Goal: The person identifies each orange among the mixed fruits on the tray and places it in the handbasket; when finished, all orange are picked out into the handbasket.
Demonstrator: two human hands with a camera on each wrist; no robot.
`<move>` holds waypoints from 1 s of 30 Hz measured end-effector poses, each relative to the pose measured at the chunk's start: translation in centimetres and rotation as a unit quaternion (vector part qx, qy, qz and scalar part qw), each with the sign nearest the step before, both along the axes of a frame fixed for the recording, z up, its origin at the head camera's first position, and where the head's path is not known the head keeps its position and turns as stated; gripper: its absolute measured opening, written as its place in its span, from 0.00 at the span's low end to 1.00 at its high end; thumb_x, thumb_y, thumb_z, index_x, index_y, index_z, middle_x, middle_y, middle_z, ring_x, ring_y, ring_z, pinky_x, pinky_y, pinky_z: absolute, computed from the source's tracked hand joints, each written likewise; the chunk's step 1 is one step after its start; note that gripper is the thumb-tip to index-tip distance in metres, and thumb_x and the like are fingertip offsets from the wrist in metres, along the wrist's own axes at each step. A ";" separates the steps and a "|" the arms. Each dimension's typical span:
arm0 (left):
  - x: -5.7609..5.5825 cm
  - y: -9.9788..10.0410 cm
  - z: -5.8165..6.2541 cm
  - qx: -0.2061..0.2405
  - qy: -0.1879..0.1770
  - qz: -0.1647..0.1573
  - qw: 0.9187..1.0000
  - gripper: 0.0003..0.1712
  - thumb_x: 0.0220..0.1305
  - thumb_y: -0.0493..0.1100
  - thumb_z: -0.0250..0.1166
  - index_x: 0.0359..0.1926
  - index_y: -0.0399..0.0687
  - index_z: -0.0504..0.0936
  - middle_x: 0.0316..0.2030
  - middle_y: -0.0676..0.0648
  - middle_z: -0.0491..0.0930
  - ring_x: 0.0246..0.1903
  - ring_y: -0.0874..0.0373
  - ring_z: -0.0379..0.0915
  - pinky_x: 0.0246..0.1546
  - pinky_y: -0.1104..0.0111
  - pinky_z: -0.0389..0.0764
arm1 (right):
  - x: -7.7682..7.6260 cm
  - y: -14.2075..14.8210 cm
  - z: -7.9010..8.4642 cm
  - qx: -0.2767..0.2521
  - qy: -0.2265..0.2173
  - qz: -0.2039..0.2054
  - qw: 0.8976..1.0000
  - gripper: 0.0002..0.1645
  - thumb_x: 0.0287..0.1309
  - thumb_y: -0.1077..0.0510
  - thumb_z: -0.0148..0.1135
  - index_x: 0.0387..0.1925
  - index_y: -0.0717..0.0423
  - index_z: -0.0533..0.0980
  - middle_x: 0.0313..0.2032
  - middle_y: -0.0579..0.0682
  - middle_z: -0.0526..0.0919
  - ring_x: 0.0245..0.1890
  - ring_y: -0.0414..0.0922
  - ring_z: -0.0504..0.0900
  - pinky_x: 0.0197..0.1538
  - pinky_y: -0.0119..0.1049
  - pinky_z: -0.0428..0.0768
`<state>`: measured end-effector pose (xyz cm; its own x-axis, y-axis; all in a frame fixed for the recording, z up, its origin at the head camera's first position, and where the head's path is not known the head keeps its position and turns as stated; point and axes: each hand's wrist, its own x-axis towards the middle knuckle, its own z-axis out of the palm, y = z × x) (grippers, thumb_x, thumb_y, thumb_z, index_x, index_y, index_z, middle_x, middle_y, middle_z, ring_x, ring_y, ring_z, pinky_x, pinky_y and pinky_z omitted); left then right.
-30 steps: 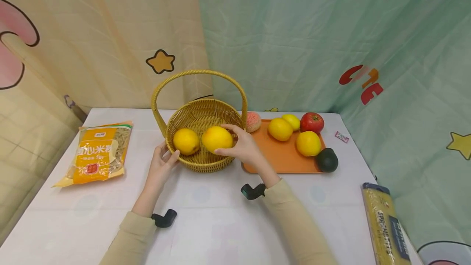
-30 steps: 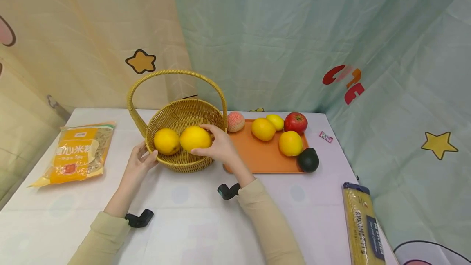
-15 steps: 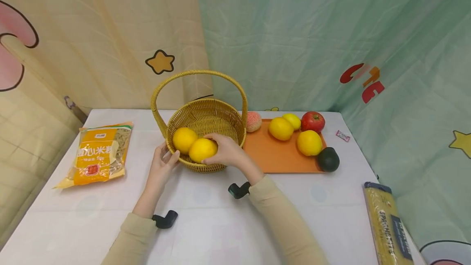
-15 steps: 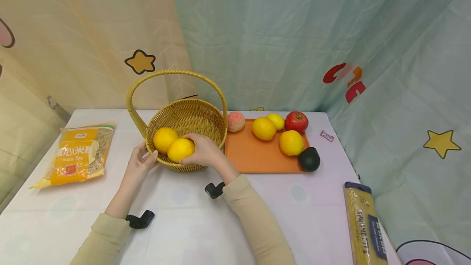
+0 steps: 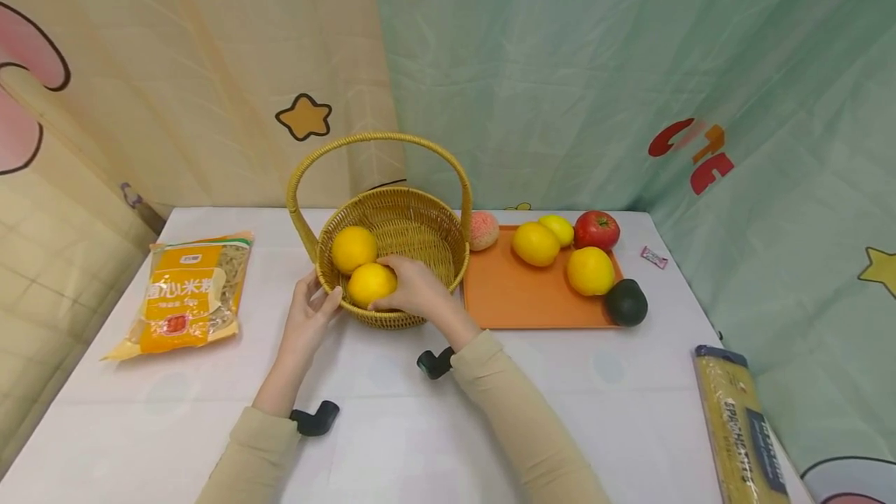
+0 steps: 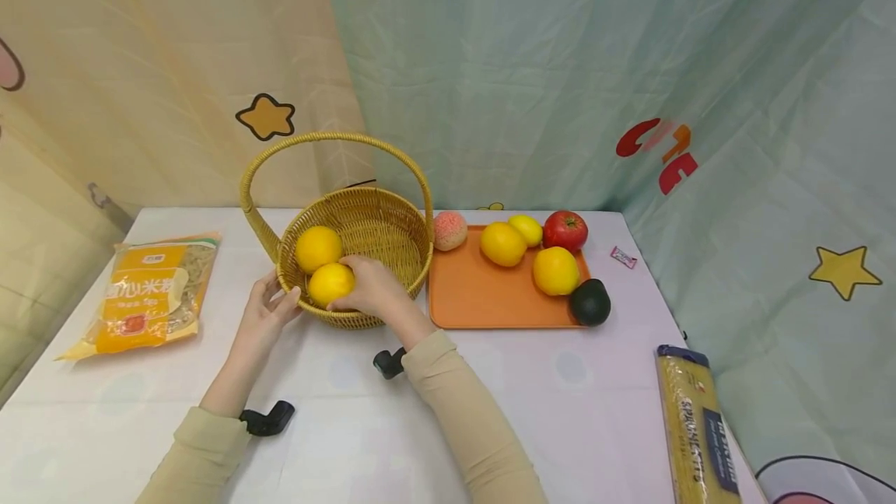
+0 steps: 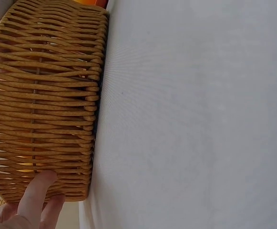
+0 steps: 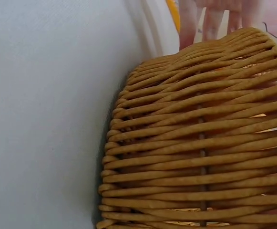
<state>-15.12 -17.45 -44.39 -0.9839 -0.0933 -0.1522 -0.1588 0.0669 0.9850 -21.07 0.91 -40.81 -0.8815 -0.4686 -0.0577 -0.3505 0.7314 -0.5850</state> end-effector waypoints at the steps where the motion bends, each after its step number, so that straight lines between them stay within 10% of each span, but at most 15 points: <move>1: 0.0 0.0 0.0 0.000 0.001 0.000 1.000 0.40 0.68 0.45 0.54 0.72 0.48 0.42 0.72 0.43 0.44 0.68 0.47 0.52 0.61 0.62 0.70 | 0.0 0.0 0.0 0.000 -0.001 -0.002 1.000 0.46 0.41 0.42 0.74 0.61 0.54 0.69 0.57 0.49 0.75 0.54 0.46 0.75 0.58 0.38 0.76; 18: 0.1 -0.1 0.0 -0.007 -0.005 0.003 1.000 0.41 0.69 0.46 0.54 0.73 0.49 0.40 0.72 0.44 0.43 0.69 0.49 0.50 0.61 0.62 0.69 | 0.5 2.3 1.9 -0.075 0.030 -0.019 0.997 0.37 0.50 0.40 0.67 0.60 0.50 0.71 0.58 0.47 0.75 0.59 0.48 0.72 0.61 0.42 0.74; 30: 0.0 0.0 0.1 -0.007 -0.008 0.003 1.000 0.41 0.69 0.44 0.54 0.73 0.47 0.40 0.72 0.43 0.43 0.69 0.48 0.49 0.62 0.61 0.69 | 1.4 9.9 3.8 -0.258 0.051 -0.098 0.960 0.24 0.57 0.47 0.63 0.53 0.54 0.76 0.50 0.51 0.80 0.51 0.45 0.78 0.57 0.41 0.78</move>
